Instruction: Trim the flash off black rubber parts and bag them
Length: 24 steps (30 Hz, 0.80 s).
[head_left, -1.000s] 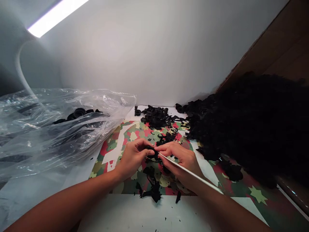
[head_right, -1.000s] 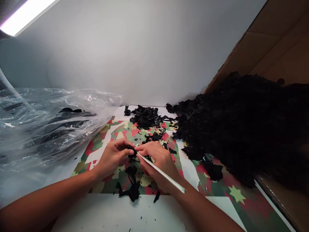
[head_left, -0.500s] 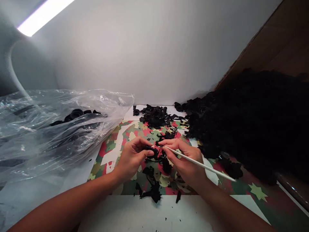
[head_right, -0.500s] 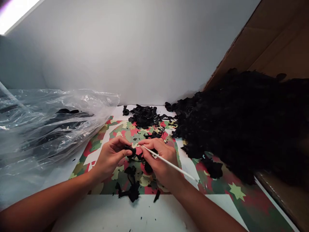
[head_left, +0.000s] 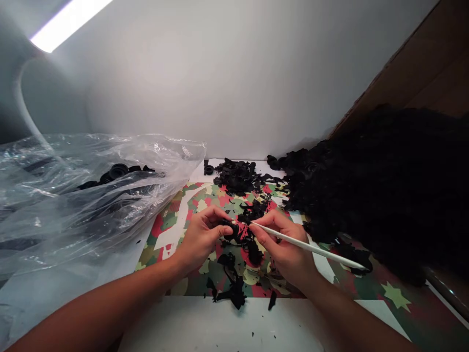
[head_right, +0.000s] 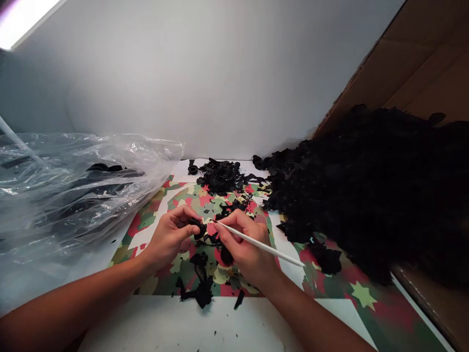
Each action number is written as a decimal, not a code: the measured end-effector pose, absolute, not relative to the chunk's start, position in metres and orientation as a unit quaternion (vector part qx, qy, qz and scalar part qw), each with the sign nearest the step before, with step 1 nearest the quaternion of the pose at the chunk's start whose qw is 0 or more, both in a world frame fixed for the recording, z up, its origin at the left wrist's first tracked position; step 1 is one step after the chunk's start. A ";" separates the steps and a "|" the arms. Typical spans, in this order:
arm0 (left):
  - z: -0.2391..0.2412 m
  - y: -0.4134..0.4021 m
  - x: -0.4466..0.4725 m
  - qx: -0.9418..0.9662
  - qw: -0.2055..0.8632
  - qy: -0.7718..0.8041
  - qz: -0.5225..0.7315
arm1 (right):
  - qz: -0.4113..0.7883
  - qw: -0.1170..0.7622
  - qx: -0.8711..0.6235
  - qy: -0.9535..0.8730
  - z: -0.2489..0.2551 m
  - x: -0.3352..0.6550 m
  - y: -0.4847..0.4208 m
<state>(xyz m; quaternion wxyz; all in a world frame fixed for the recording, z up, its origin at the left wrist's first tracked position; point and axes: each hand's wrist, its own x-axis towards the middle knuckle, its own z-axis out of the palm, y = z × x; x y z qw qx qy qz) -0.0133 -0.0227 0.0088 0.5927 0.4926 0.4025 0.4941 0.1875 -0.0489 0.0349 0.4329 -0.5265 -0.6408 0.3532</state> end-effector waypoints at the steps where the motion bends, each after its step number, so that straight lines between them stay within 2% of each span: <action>1: 0.009 -0.023 -0.013 0.494 0.591 0.404 0.493 | 0.373 0.437 -0.521 -0.631 0.035 0.187 -0.048; 10: 0.007 -0.022 -0.014 0.497 0.589 0.406 0.491 | 0.582 0.417 -0.466 -0.520 0.030 0.181 -0.046; 18: 0.008 -0.022 -0.015 0.522 0.586 0.386 0.484 | 0.559 0.448 -0.489 -0.499 0.029 0.178 -0.049; 24: 0.005 -0.021 -0.009 0.438 0.653 0.350 0.509 | 0.583 0.492 -0.472 -0.442 0.030 0.176 -0.049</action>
